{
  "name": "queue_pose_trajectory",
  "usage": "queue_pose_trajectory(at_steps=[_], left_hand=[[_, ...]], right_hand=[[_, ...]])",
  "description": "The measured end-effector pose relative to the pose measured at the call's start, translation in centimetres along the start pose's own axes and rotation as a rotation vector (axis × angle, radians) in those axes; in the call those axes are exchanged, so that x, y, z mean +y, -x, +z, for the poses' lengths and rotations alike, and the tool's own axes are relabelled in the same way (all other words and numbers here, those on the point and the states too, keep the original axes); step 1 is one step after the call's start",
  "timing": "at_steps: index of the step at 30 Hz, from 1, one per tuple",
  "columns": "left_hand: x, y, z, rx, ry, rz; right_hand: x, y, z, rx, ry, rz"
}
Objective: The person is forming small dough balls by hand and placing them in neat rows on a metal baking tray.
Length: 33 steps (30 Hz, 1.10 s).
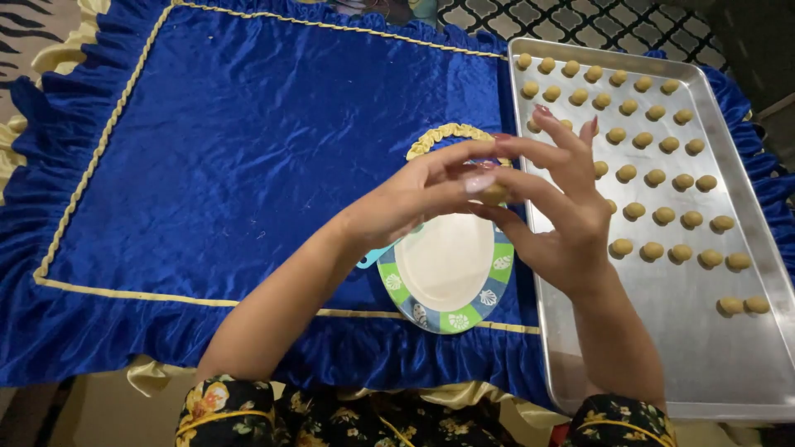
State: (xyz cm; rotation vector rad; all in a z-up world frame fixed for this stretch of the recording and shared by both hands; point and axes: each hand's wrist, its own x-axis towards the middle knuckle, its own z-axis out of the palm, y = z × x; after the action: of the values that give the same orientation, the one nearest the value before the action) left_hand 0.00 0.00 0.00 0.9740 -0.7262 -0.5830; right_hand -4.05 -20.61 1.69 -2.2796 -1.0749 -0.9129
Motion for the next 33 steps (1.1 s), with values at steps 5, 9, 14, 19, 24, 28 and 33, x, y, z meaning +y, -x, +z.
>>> queue_pose_trajectory(at_steps=[5, 9, 14, 19, 24, 28, 33], left_hand=[[-0.4, 0.2, 0.4, 0.045, 0.011, 0.102], [-0.4, 0.3, 0.3, 0.046, 0.007, 0.117], [-0.3, 0.2, 0.4, 0.063, -0.123, 0.07], [-0.7, 0.2, 0.3, 0.1, -0.13, 0.062], [-1.4, 0.2, 0.2, 0.119, -0.082, 0.084], [-1.6, 0.2, 0.3, 0.113, -0.13, 0.102], [-0.3, 0.5, 0.5, 0.011, -0.138, 0.069]], right_hand=[[0.0, 0.0, -0.1, 0.014, -0.001, -0.041], [0.6, 0.5, 0.1, -0.044, -0.05, -0.089], [0.5, 0.7, 0.2, 0.015, -0.002, -0.204], [0.4, 0.6, 0.4, 0.079, 0.05, -0.253], [0.8, 0.9, 0.6, 0.03, 0.121, -0.298], [0.3, 0.9, 0.7, 0.103, 0.143, -0.337], [0.9, 1.2, 0.7, 0.132, 0.055, -0.267]])
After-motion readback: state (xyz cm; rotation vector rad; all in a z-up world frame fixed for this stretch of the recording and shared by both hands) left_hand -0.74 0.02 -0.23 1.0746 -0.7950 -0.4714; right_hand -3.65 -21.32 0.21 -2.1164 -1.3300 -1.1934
